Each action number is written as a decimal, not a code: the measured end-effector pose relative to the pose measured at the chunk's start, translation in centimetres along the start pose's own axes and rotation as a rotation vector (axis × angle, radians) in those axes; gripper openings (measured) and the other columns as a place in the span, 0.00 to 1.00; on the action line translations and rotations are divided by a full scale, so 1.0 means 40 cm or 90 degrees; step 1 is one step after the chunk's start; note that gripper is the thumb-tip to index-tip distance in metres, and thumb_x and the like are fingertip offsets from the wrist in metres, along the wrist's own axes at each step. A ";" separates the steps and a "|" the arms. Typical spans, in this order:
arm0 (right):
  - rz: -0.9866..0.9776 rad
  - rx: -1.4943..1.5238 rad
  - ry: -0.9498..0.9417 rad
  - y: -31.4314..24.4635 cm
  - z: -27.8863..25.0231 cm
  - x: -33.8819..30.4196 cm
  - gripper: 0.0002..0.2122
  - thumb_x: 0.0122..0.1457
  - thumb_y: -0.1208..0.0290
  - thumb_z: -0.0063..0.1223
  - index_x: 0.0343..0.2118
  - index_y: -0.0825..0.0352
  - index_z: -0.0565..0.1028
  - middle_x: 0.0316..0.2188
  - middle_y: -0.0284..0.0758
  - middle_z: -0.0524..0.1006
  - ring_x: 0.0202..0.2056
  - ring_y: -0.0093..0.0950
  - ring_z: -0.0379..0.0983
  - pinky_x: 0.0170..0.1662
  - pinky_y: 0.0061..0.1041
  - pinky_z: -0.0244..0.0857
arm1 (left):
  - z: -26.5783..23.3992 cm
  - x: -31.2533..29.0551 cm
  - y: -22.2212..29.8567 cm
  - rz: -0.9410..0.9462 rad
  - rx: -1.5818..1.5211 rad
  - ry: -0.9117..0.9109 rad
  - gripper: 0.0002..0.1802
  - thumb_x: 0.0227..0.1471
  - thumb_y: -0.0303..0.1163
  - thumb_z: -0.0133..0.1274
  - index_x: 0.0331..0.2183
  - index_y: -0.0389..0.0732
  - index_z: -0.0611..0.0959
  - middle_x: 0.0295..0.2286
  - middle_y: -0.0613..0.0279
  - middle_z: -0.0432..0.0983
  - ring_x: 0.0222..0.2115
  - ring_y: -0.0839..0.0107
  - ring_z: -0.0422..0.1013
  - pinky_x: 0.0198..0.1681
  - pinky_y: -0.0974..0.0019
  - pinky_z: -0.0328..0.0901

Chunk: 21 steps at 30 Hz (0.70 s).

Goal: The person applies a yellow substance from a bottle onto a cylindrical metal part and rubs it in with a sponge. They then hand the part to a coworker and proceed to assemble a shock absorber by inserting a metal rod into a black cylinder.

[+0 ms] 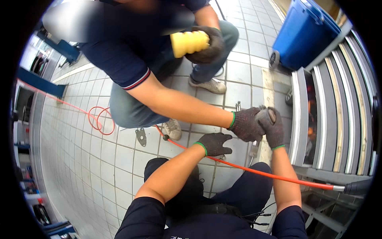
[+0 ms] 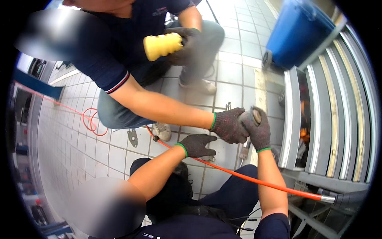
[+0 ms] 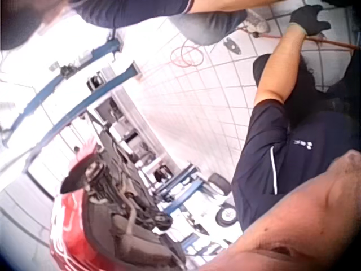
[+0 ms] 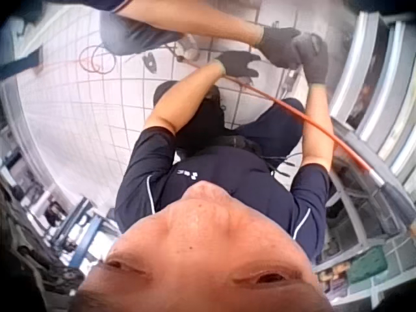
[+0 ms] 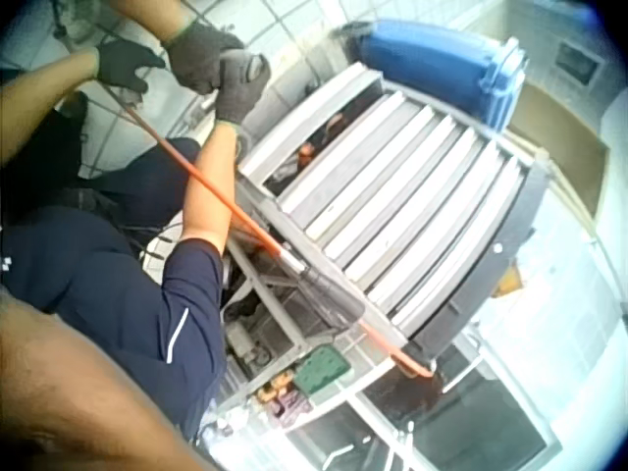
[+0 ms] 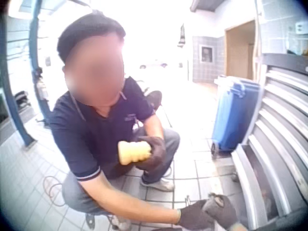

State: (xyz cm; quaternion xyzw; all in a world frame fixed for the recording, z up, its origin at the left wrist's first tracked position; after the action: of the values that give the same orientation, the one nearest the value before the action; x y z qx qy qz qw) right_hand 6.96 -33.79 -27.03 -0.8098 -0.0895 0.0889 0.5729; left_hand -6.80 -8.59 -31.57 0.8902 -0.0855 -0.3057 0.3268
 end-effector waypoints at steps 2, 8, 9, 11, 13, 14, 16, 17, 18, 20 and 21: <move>-0.008 0.029 -0.051 0.011 0.061 0.007 0.33 0.59 0.65 0.72 0.66 0.67 0.71 0.56 0.41 0.79 0.54 0.32 0.79 0.60 0.34 0.75 | -0.026 -0.043 -0.002 -0.020 0.005 0.015 0.46 0.59 0.65 0.57 0.69 0.46 0.75 0.63 0.46 0.76 0.62 0.47 0.74 0.68 0.48 0.66; -0.023 0.162 -0.287 -0.065 0.180 -0.019 0.32 0.66 0.64 0.68 0.70 0.71 0.69 0.56 0.43 0.81 0.58 0.32 0.79 0.62 0.33 0.74 | -0.139 -0.321 0.069 0.021 -0.070 0.067 0.40 0.62 0.61 0.57 0.65 0.44 0.80 0.59 0.45 0.80 0.59 0.49 0.76 0.64 0.49 0.69; -0.010 0.146 -0.281 -0.075 0.172 -0.019 0.31 0.67 0.64 0.67 0.69 0.72 0.69 0.56 0.44 0.82 0.58 0.32 0.79 0.62 0.33 0.74 | -0.192 -0.372 0.093 0.042 -0.081 0.082 0.39 0.61 0.59 0.58 0.64 0.44 0.80 0.58 0.45 0.80 0.58 0.49 0.77 0.64 0.50 0.70; 0.024 0.119 -0.248 -0.077 0.152 -0.030 0.28 0.69 0.63 0.65 0.66 0.73 0.72 0.53 0.44 0.83 0.55 0.33 0.81 0.60 0.33 0.75 | -0.291 -0.472 0.136 0.075 -0.090 0.123 0.38 0.60 0.57 0.60 0.64 0.44 0.81 0.57 0.45 0.80 0.57 0.50 0.77 0.62 0.51 0.71; 0.043 0.117 -0.179 -0.077 0.122 -0.046 0.25 0.70 0.63 0.63 0.64 0.73 0.75 0.51 0.43 0.84 0.52 0.33 0.83 0.57 0.34 0.77 | -0.401 -0.561 0.187 0.108 -0.065 0.198 0.37 0.59 0.55 0.62 0.63 0.43 0.81 0.57 0.46 0.80 0.55 0.52 0.78 0.61 0.52 0.71; 0.066 0.138 -0.145 -0.075 0.106 -0.059 0.24 0.70 0.62 0.63 0.63 0.73 0.76 0.50 0.43 0.85 0.50 0.34 0.83 0.56 0.34 0.78 | -0.453 -0.596 0.210 0.124 -0.044 0.249 0.37 0.59 0.53 0.63 0.63 0.43 0.81 0.56 0.46 0.80 0.55 0.52 0.79 0.60 0.53 0.72; 0.143 0.181 -0.085 -0.057 0.043 -0.126 0.22 0.71 0.61 0.61 0.60 0.72 0.78 0.48 0.44 0.86 0.47 0.34 0.84 0.53 0.34 0.79 | -0.560 -0.637 0.253 0.160 0.026 0.389 0.36 0.58 0.51 0.65 0.62 0.43 0.82 0.55 0.47 0.81 0.53 0.53 0.79 0.59 0.54 0.73; 0.175 0.166 -0.058 -0.044 -0.001 -0.168 0.21 0.71 0.60 0.60 0.58 0.72 0.79 0.47 0.44 0.86 0.45 0.34 0.85 0.51 0.35 0.79 | -0.616 -0.639 0.276 0.179 0.071 0.467 0.36 0.58 0.50 0.66 0.62 0.42 0.82 0.55 0.47 0.81 0.52 0.54 0.80 0.58 0.55 0.73; 0.191 -0.012 -0.114 -0.041 -0.069 -0.208 0.21 0.72 0.58 0.59 0.57 0.71 0.80 0.45 0.45 0.86 0.45 0.36 0.85 0.51 0.36 0.79 | -0.673 -0.626 0.296 0.195 0.118 0.548 0.36 0.57 0.49 0.67 0.62 0.42 0.82 0.54 0.47 0.81 0.52 0.54 0.80 0.57 0.55 0.74; 0.194 -0.375 -0.304 -0.031 -0.185 -0.309 0.20 0.73 0.56 0.57 0.56 0.68 0.81 0.45 0.45 0.86 0.44 0.37 0.85 0.51 0.36 0.79 | -0.776 -0.577 0.321 0.193 0.197 0.654 0.35 0.56 0.46 0.68 0.61 0.42 0.82 0.53 0.48 0.81 0.50 0.55 0.81 0.56 0.56 0.75; 0.161 -0.552 -0.437 -0.019 -0.236 -0.372 0.19 0.73 0.56 0.55 0.55 0.65 0.82 0.45 0.44 0.85 0.43 0.36 0.84 0.51 0.35 0.78 | -0.816 -0.533 0.324 0.178 0.219 0.676 0.35 0.56 0.45 0.69 0.61 0.42 0.82 0.53 0.48 0.82 0.49 0.56 0.81 0.55 0.57 0.75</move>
State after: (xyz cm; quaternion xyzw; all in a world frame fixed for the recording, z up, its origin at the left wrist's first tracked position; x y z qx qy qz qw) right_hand -5.15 -45.81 -22.60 -0.9002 -0.2010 0.3701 0.1106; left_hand -3.61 6.20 6.62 0.9422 -0.0749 0.2475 0.2128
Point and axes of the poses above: each hand's wrist, its own x-axis towards the middle knuckle, its own z-axis out of the palm, y = z × x, the point moved 3 cm from there along x, towards the middle knuckle
